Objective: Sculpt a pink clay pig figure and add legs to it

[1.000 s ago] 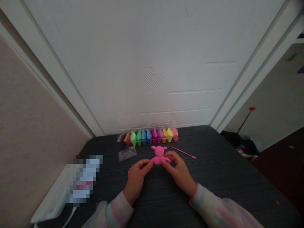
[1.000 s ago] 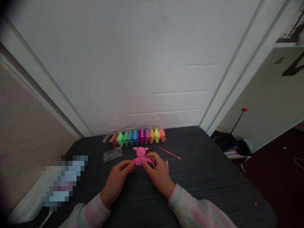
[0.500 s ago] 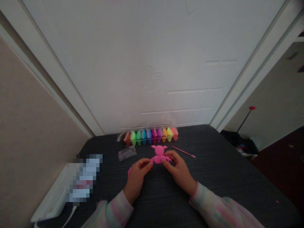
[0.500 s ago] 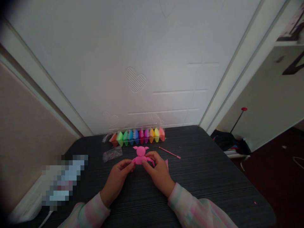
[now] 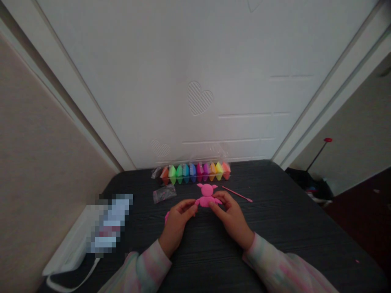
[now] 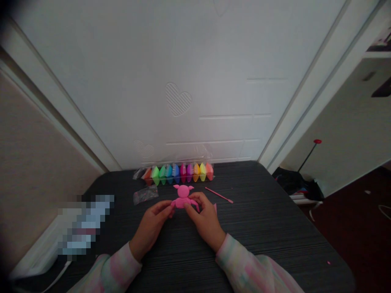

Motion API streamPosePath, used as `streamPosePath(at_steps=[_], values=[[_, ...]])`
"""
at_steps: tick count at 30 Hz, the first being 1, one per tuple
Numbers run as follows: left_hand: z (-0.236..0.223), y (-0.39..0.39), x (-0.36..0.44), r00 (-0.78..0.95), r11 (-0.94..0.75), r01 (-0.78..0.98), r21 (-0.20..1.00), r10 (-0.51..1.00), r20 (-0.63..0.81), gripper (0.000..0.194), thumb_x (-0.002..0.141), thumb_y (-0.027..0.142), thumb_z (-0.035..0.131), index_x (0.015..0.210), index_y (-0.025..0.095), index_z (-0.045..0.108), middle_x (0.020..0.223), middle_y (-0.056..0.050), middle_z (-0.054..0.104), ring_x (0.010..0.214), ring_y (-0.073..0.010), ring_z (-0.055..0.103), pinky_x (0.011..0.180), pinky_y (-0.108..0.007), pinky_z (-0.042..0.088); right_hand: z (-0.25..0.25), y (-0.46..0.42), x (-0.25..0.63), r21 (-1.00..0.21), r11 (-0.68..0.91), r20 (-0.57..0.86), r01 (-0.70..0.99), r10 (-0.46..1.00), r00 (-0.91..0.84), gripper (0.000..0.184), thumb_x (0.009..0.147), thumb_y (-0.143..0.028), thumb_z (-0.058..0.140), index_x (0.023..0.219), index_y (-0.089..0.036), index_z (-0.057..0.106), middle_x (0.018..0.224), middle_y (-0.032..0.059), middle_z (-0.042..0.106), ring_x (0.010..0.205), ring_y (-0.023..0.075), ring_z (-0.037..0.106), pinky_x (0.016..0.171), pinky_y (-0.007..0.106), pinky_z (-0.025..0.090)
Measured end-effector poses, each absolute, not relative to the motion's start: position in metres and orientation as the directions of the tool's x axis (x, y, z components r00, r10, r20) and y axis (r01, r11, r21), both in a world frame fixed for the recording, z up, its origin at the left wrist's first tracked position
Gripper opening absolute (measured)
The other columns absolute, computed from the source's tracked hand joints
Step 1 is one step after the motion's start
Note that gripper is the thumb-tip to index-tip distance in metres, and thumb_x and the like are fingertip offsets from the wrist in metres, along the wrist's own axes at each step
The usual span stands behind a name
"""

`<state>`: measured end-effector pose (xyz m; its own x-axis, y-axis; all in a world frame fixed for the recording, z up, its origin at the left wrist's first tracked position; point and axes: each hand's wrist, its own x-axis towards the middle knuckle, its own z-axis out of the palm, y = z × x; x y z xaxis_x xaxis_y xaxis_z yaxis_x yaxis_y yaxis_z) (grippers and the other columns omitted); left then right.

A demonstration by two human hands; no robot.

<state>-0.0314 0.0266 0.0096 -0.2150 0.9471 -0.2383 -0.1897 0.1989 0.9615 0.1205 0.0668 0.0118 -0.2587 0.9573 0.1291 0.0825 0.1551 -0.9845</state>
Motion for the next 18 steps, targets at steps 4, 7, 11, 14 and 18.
streamPosePath(at_steps=[4, 7, 11, 14, 18], values=[[0.0089, 0.0269, -0.0326, -0.225, 0.184, -0.195, 0.963, 0.947, -0.227, 0.026, 0.062, 0.035, 0.069, 0.077, 0.014, 0.066, 0.066, 0.0, 0.06, 0.062, -0.0101, 0.051, 0.063, -0.023, 0.039, 0.0102, 0.0664, 0.1207, -0.982, 0.165, 0.137, 0.088, 0.955, -0.263, 0.017, 0.073, -0.032, 0.06, 0.083, -0.02, 0.054, 0.079, 0.0009, 0.062, 0.077, 0.0155, 0.058, 0.072, 0.029, 0.043], [0.0077, 0.0267, -0.0332, -0.229, 0.183, -0.196, 0.964, 0.947, -0.226, 0.023, 0.061, 0.033, 0.07, 0.074, 0.014, 0.066, 0.065, 0.0, 0.06, 0.064, -0.0105, 0.051, 0.063, -0.023, 0.039, 0.0092, 0.0659, 0.1205, -0.982, 0.168, 0.138, 0.091, 0.952, -0.273, 0.018, 0.072, -0.033, 0.061, 0.083, -0.02, 0.054, 0.081, 0.001, 0.062, 0.078, 0.0156, 0.058, 0.072, 0.029, 0.044], [0.0055, 0.0269, -0.0326, -0.223, 0.175, -0.215, 0.961, 0.949, -0.223, 0.021, 0.061, 0.031, 0.069, 0.073, 0.014, 0.065, 0.066, 0.0, 0.06, 0.065, -0.0102, 0.051, 0.065, -0.022, 0.039, 0.0077, 0.0657, 0.1209, -0.98, 0.173, 0.141, 0.096, 0.951, -0.275, 0.019, 0.072, -0.033, 0.061, 0.084, -0.02, 0.054, 0.082, 0.0009, 0.062, 0.08, 0.0155, 0.058, 0.073, 0.029, 0.044], [0.0046, 0.0274, -0.0324, -0.217, 0.157, -0.237, 0.959, 0.953, -0.21, 0.023, 0.063, 0.033, 0.067, 0.075, 0.014, 0.065, 0.066, 0.0, 0.06, 0.064, -0.0101, 0.051, 0.065, -0.023, 0.04, 0.0069, 0.0658, 0.1213, -0.979, 0.181, 0.148, 0.094, 0.949, -0.279, 0.018, 0.073, -0.032, 0.061, 0.085, -0.021, 0.052, 0.082, 0.0006, 0.061, 0.08, 0.0151, 0.058, 0.073, 0.029, 0.044], [0.0031, 0.0281, -0.0331, -0.22, 0.138, -0.246, 0.959, 0.956, -0.194, 0.024, 0.063, 0.033, 0.066, 0.077, 0.013, 0.066, 0.066, -0.001, 0.06, 0.064, -0.0105, 0.051, 0.067, -0.025, 0.04, 0.0057, 0.0656, 0.122, -0.973, 0.201, 0.161, 0.11, 0.941, -0.296, 0.018, 0.073, -0.032, 0.06, 0.085, -0.021, 0.052, 0.082, 0.0004, 0.061, 0.08, 0.0147, 0.058, 0.073, 0.029, 0.044]])
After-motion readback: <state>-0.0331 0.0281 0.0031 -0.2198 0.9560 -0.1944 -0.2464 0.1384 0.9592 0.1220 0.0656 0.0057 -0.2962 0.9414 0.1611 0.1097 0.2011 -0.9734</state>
